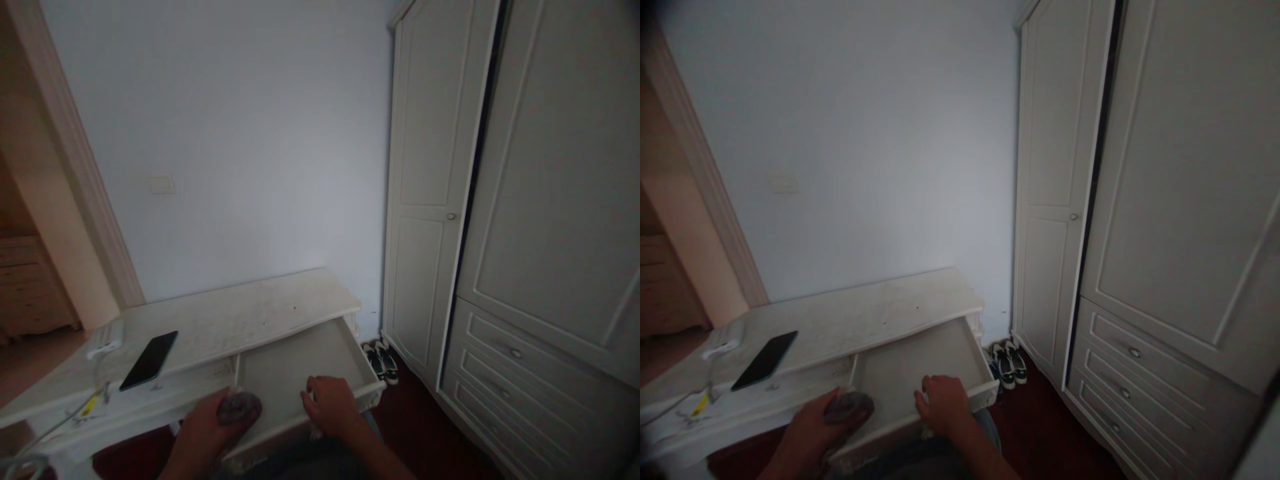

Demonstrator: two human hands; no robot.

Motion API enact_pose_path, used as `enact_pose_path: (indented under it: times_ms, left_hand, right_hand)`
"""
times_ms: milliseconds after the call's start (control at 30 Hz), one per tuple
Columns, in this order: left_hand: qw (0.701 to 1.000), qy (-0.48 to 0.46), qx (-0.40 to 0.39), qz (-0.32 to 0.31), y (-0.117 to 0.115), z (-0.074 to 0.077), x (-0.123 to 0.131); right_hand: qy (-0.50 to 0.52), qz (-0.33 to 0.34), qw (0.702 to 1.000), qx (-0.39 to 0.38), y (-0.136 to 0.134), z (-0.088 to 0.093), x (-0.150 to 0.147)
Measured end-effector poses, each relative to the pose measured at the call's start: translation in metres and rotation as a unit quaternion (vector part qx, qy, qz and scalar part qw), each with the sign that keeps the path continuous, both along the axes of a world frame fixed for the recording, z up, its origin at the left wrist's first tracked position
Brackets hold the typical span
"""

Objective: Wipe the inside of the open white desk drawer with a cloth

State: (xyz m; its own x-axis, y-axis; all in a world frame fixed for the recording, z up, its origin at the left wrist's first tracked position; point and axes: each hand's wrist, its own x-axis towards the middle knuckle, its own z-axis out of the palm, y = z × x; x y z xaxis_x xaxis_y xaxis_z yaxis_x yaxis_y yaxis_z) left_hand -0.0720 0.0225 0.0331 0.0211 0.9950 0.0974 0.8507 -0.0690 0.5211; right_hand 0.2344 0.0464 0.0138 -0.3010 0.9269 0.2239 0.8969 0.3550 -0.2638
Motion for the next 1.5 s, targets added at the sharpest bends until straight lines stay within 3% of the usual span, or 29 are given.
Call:
enact_pose_path:
  times_ms: [100,167,233,367,467,600,733,800,867,1033,1167,1333,1400,1500]
  left_hand:
    - [1.0,0.017,0.009,0.024,-0.031,-0.012,-0.002]
    - [0.997,0.058,0.042,0.029,-0.033,-0.013,0.004]
    - [0.99,0.123,0.067,0.004,-0.022,-0.008,0.014]
    - [0.959,0.262,0.084,-0.072,0.024,0.013,0.034]
    - [0.94,0.299,0.068,-0.15,0.054,0.021,0.054]
    - [0.94,0.274,0.033,-0.2,0.078,0.006,0.103]
    - [0.945,0.232,0.015,-0.23,0.09,-0.019,0.16]
    - [0.942,0.217,0.013,-0.255,0.096,-0.026,0.174]
    - [0.943,0.207,0.016,-0.259,0.106,-0.026,0.175]
    - [0.961,0.199,0.034,-0.189,0.135,-0.019,0.169]
    - [0.964,0.189,0.057,-0.175,0.15,-0.023,0.203]
    - [0.961,0.181,0.056,-0.203,0.167,-0.035,0.258]
    - [0.96,0.177,0.047,-0.213,0.174,-0.04,0.264]
    - [0.939,0.162,0.036,-0.302,0.186,-0.047,0.255]
  right_hand:
    - [-0.016,-0.004,1.0,-0.004,-0.002,0.003,-0.001]
    - [-0.021,-0.009,1.0,-0.006,-0.002,0.005,-0.002]
    - [-0.021,-0.01,1.0,-0.006,-0.003,0.007,-0.002]
    - [-0.021,-0.003,1.0,-0.003,-0.005,0.01,-0.001]
    - [-0.02,-0.004,1.0,0.002,-0.008,0.012,-0.004]
    - [-0.006,-0.011,1.0,0.006,-0.012,0.007,-0.005]
    - [-0.008,0.101,0.995,0.009,-0.007,-0.001,0.025]
    - [-0.026,0.145,0.989,0.012,-0.002,-0.005,0.05]
    - [-0.053,0.144,0.988,0.019,0.002,-0.01,0.072]
    - [-0.035,0.098,0.992,0.073,0.005,-0.037,0.084]
    - [-0.013,0.083,0.991,0.103,0.013,-0.072,0.074]
    - [-0.065,0.081,0.988,0.115,0.035,-0.115,0.074]
    - [-0.079,0.075,0.988,0.112,0.04,-0.127,0.075]
    - [-0.08,0.062,0.988,0.116,0.042,-0.136,0.078]
